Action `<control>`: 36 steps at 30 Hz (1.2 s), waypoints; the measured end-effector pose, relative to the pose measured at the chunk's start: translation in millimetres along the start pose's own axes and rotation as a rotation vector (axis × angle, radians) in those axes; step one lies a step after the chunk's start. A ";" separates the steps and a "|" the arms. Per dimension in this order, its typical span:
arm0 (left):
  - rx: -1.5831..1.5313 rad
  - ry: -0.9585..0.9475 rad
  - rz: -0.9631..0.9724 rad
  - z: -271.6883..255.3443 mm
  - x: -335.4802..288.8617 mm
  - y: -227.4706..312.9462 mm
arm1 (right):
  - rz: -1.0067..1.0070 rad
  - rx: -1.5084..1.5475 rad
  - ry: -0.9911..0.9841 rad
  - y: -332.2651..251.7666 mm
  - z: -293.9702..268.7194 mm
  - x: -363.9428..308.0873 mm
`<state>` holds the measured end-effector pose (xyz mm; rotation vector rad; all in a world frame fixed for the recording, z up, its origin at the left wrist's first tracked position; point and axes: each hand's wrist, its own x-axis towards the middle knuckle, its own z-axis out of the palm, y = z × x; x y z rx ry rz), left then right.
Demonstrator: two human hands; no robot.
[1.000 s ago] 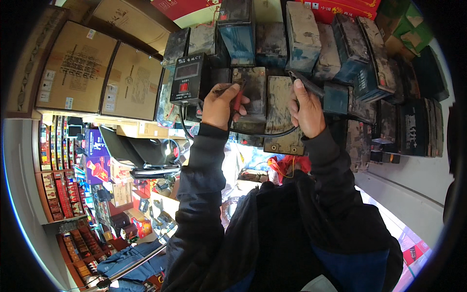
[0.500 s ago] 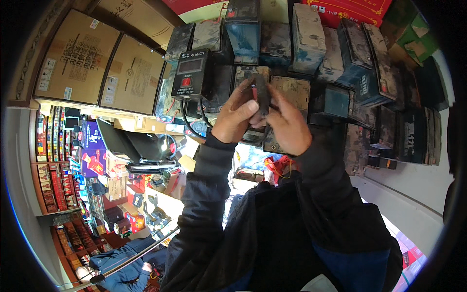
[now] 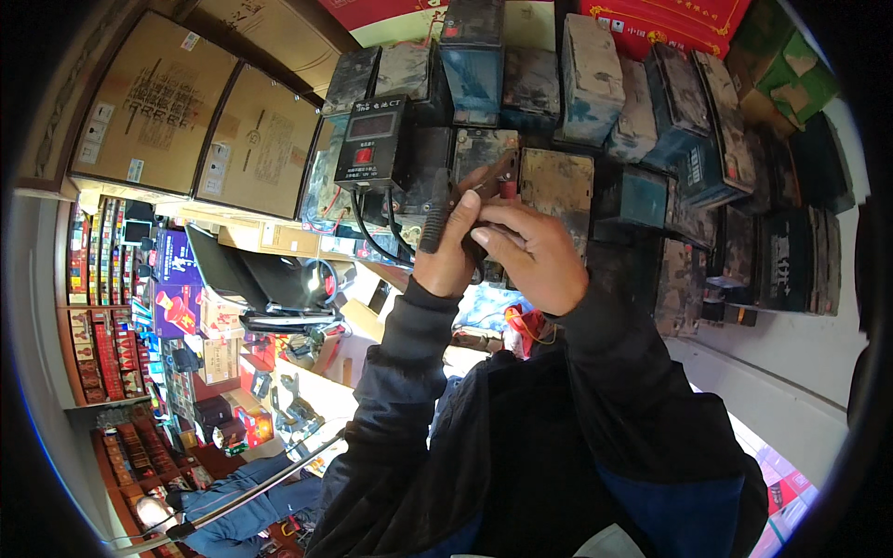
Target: The person uses a handheld battery tester to check the voltage of several lead-acid batteries stacked on a table. They connect the tester leads to each battery's terminals, read the digital display, and then move to the next battery.
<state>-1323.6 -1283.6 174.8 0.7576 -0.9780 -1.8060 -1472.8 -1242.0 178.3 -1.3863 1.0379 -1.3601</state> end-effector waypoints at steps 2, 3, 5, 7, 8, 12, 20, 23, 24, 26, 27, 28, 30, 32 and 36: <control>-0.055 0.053 -0.026 0.0 -0.6 3.4 | -0.050 0.002 0.073 0.4 -6.0 -1.3; -0.088 0.069 -0.038 -0.1 -0.9 6.2 | -0.030 -0.031 0.093 1.6 -9.0 -1.8; -0.065 0.011 -0.021 2.9 -3.8 8.6 | 0.044 -0.114 0.155 7.2 -16.2 -2.8; 0.014 -0.067 -0.030 7.2 -5.0 9.0 | 0.130 -0.193 0.153 18.7 -17.5 0.2; 0.079 -0.085 -0.044 8.8 -4.9 9.2 | 0.100 -0.218 0.192 26.3 -16.4 3.0; 0.198 -0.093 -0.104 8.1 -2.7 14.8 | 0.102 -0.092 0.273 55.4 -21.8 15.2; 0.470 0.233 -0.285 -20.4 22.9 42.4 | 0.384 0.580 0.332 65.7 -37.8 18.0; 0.737 0.268 -0.267 -27.3 33.2 43.9 | 0.380 0.599 0.344 66.4 -36.5 21.9; 0.804 0.283 -0.214 -27.8 35.8 42.6 | 0.371 0.589 0.344 67.0 -36.3 23.7; 0.936 0.309 -0.104 -27.5 39.0 39.9 | 0.343 0.529 0.338 67.4 -37.7 27.4; 0.882 0.288 -0.100 -27.0 39.8 38.5 | 0.325 0.480 0.332 67.1 -38.7 29.3; 0.829 0.266 -0.096 -26.4 39.9 36.8 | 0.307 0.430 0.326 66.4 -39.5 30.5; 0.740 0.255 -0.069 -25.0 41.2 31.4 | 0.289 0.405 0.273 63.7 -39.8 31.5; 0.662 0.246 -0.011 -24.6 44.3 23.8 | 0.280 0.415 0.251 60.6 -37.6 31.1; 0.665 0.274 -0.089 -32.9 54.3 14.9 | 0.295 0.442 0.225 58.9 -33.9 27.2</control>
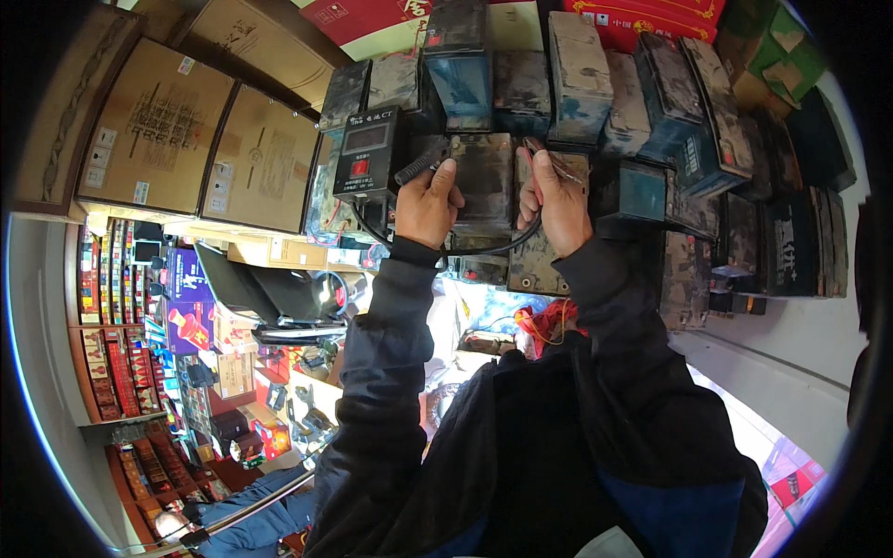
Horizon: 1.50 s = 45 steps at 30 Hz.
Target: The person uses a handheld battery tester to check the voltage of several lead-acid batteries stacked on a table. They connect the tester leads to each battery's terminals, read the digital display, and then move to the next battery.
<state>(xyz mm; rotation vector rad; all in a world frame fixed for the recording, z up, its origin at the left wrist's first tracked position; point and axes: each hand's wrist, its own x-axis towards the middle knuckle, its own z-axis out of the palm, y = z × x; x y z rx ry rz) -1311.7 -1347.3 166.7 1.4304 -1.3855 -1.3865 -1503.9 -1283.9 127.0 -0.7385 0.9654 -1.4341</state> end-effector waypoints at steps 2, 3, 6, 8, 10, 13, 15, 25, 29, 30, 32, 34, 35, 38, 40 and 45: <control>0.047 -0.010 0.024 -0.2 5.7 -3.9 | 0.044 -0.024 0.011 1.5 -1.1 0.1; 0.034 -0.009 0.018 0.4 8.9 -5.0 | 0.078 -0.039 0.037 2.2 -1.9 1.0; -0.002 0.019 0.000 1.9 16.6 -4.9 | 0.129 -0.090 0.064 3.1 -2.9 5.3; -0.044 0.047 0.015 4.0 19.7 -4.6 | 0.131 -0.099 0.066 2.5 -3.6 7.3; -0.104 0.078 0.061 5.6 22.7 -4.0 | 0.113 -0.083 0.065 0.8 -5.0 9.6; -0.041 0.080 -0.023 2.1 28.7 -0.2 | 0.067 -0.090 0.103 -0.1 -7.4 15.6; -0.079 0.071 -0.018 -0.4 34.4 4.1 | 0.066 -0.106 0.090 -0.3 -9.3 30.4; 0.066 0.130 -0.178 4.7 53.4 18.5 | 0.127 -0.349 0.013 -2.3 -20.4 69.1; 0.048 0.158 -0.219 8.0 60.6 18.4 | 0.167 -0.324 0.035 -3.4 -17.8 70.9; 0.045 0.163 -0.234 8.8 61.9 18.3 | 0.166 -0.334 0.043 -3.1 -17.8 71.3; 0.041 0.172 -0.264 9.9 63.4 18.5 | 0.155 -0.341 0.034 -2.0 -18.1 72.4; 0.021 0.178 -0.254 10.3 64.2 18.9 | 0.157 -0.329 0.047 -0.6 -19.1 73.2; 0.013 0.187 -0.249 10.2 64.4 19.1 | 0.161 -0.326 0.052 0.0 -19.6 73.5; 0.001 0.191 -0.255 9.3 64.1 18.5 | 0.152 -0.363 0.046 1.2 -21.0 73.9; -0.013 0.175 -0.243 7.5 64.0 17.6 | 0.141 -0.365 0.027 1.5 -21.7 74.1; -0.004 0.165 -0.256 4.5 63.3 14.7 | 0.143 -0.342 0.041 2.3 -22.8 74.5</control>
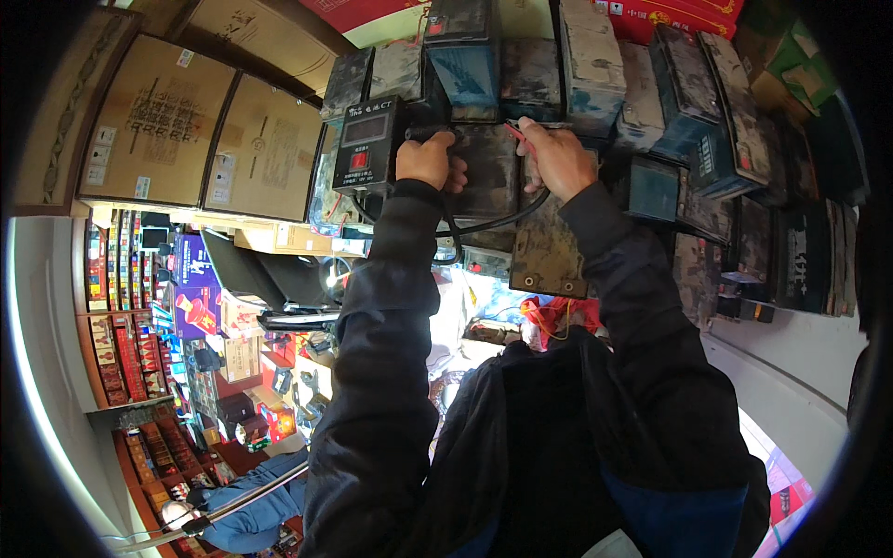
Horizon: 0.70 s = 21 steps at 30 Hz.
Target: The person uses a handheld battery tester to check the voltage of several lead-acid batteries stacked on a table. They connect the tester leads to each battery's terminals, read the digital display, and then move to the next battery.
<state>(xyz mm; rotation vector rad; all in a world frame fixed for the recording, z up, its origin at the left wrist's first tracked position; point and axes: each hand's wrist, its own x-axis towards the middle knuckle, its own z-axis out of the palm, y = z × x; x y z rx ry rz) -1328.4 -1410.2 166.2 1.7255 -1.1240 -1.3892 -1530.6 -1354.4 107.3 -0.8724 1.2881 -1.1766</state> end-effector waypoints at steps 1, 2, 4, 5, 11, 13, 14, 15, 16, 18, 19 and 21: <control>0.007 -0.007 0.005 -0.8 -0.5 -0.6 | 0.012 0.008 0.002 0.1 0.1 0.2; 0.020 -0.004 0.003 -1.4 -1.1 -1.0 | 0.017 0.018 0.003 0.2 0.2 0.3; 0.006 -0.016 0.011 -1.9 -2.2 -1.7 | 0.020 0.012 0.002 0.4 0.7 0.5; 0.006 -0.011 0.016 -2.2 -2.6 -1.8 | 0.016 0.008 0.000 0.3 1.0 0.8; -0.014 -0.032 -0.007 -1.3 -0.3 -2.6 | 0.009 -0.020 0.014 1.3 2.4 1.2; -0.012 -0.038 -0.020 -1.4 1.8 -2.4 | 0.007 -0.014 0.034 1.9 2.7 1.0; -0.012 -0.044 -0.027 -1.7 2.5 -2.3 | 0.005 -0.012 0.044 2.0 2.8 0.8; -0.012 -0.052 -0.020 -2.1 3.0 -2.3 | 0.005 -0.011 0.044 2.1 2.9 0.8; -0.012 -0.066 -0.014 -2.7 3.2 -2.2 | 0.005 -0.009 0.045 1.8 2.9 0.9; -0.015 -0.076 -0.003 -2.8 2.5 -2.4 | 0.012 0.008 0.040 0.6 2.6 1.3; -0.018 -0.071 0.004 -2.6 1.7 -2.7 | 0.017 0.022 0.034 -0.2 2.4 1.5; -0.031 -0.061 0.017 -1.5 0.1 -3.0 | 0.029 0.044 0.012 -2.7 1.4 2.4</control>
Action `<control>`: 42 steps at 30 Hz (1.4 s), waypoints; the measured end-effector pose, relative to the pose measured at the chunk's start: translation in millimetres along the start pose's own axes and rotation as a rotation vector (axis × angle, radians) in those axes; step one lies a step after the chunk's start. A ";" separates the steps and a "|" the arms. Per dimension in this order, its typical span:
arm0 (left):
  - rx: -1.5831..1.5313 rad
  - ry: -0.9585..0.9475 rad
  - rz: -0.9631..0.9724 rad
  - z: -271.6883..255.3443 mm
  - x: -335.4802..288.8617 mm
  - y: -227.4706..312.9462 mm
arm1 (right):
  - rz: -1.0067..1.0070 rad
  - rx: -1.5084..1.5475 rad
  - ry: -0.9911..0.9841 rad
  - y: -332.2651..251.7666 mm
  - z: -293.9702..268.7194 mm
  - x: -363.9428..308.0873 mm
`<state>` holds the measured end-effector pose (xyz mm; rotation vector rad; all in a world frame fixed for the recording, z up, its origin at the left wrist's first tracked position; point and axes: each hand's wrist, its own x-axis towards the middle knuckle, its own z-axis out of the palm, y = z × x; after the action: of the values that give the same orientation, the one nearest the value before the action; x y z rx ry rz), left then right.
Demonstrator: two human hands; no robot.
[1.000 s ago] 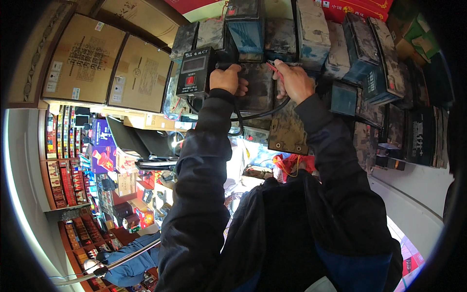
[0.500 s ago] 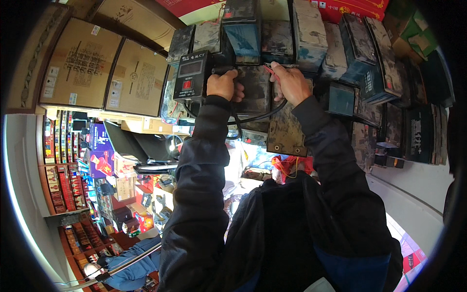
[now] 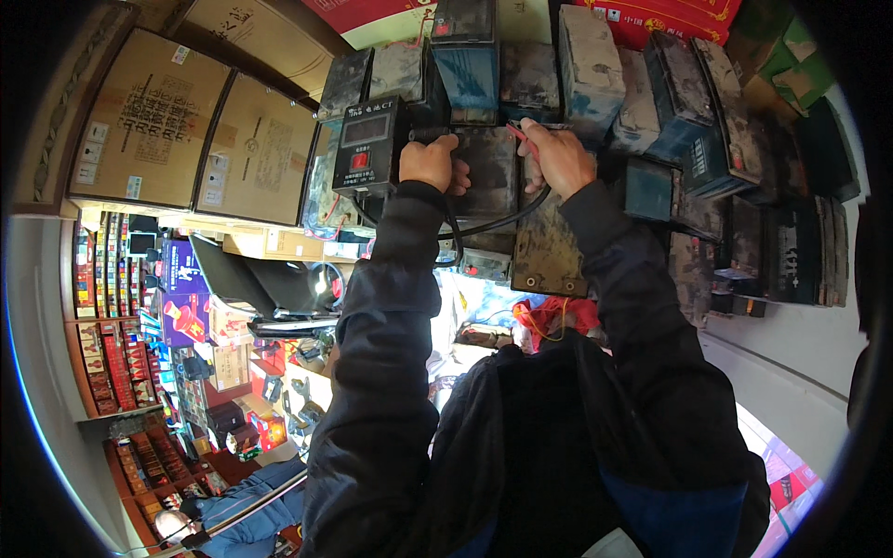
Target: The person uses a handheld battery tester to check the voltage of several lead-acid batteries stacked on a table. They connect the tester leads to each battery's terminals, read the digital display, and then move to the next battery.
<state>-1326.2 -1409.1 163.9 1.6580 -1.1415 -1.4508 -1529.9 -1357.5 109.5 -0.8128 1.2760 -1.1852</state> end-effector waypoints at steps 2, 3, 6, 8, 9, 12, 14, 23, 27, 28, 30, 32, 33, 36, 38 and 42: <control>-0.015 0.009 0.008 1.3 -1.7 -0.6 | 0.018 0.017 -0.029 -2.3 -1.2 0.3; -0.022 0.010 0.007 1.6 -2.1 -0.7 | 0.015 0.011 -0.026 -2.9 -1.6 0.2; -0.046 0.013 0.006 2.2 -2.7 -1.5 | 0.018 0.002 -0.022 -5.1 -1.6 0.7; -0.062 0.017 0.004 2.5 -2.5 -2.5 | 0.038 0.009 -0.021 -6.8 0.0 2.3; -0.065 0.021 0.000 2.4 -2.1 -3.0 | 0.046 0.007 -0.022 -7.7 0.1 3.0; -0.061 0.020 -0.009 1.6 0.1 -3.2 | 0.066 -0.001 -0.016 -10.0 0.8 3.7; -0.056 -0.009 -0.028 0.7 1.6 -2.6 | 0.076 -0.007 0.002 -10.8 0.3 2.3; -0.060 -0.011 0.025 1.8 0.8 -3.6 | 0.068 -0.151 0.039 -14.9 1.0 -0.5; -0.045 -0.042 0.005 0.3 5.5 -3.2 | 0.052 -0.191 0.043 -15.2 5.1 1.2; -0.054 -0.051 0.000 0.2 6.9 -3.7 | 0.041 -0.162 0.061 -14.7 5.9 1.4; -0.068 -0.065 -0.011 0.4 9.0 -6.2 | 0.054 -0.164 0.063 -14.6 5.7 1.8; -0.074 -0.070 -0.013 0.8 11.0 -8.7 | 0.096 -0.229 0.051 -15.4 4.0 2.5; -0.089 -0.070 -0.005 1.1 11.8 -10.0 | 0.103 -0.253 0.039 -16.1 3.0 3.1; -0.118 -0.067 0.014 1.0 12.8 -12.4 | 0.131 -0.314 0.050 -17.4 1.2 4.1; -0.116 -0.082 0.011 0.6 13.1 -12.2 | 0.142 -0.310 0.056 -17.3 0.9 4.2; -0.106 -0.083 0.001 0.6 11.6 -10.7 | 0.122 -0.287 0.065 -14.8 1.6 4.5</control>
<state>-1324.6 -1415.2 149.4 1.5376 -1.0905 -1.5649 -1531.8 -1365.8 122.5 -0.8948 1.5499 -0.9497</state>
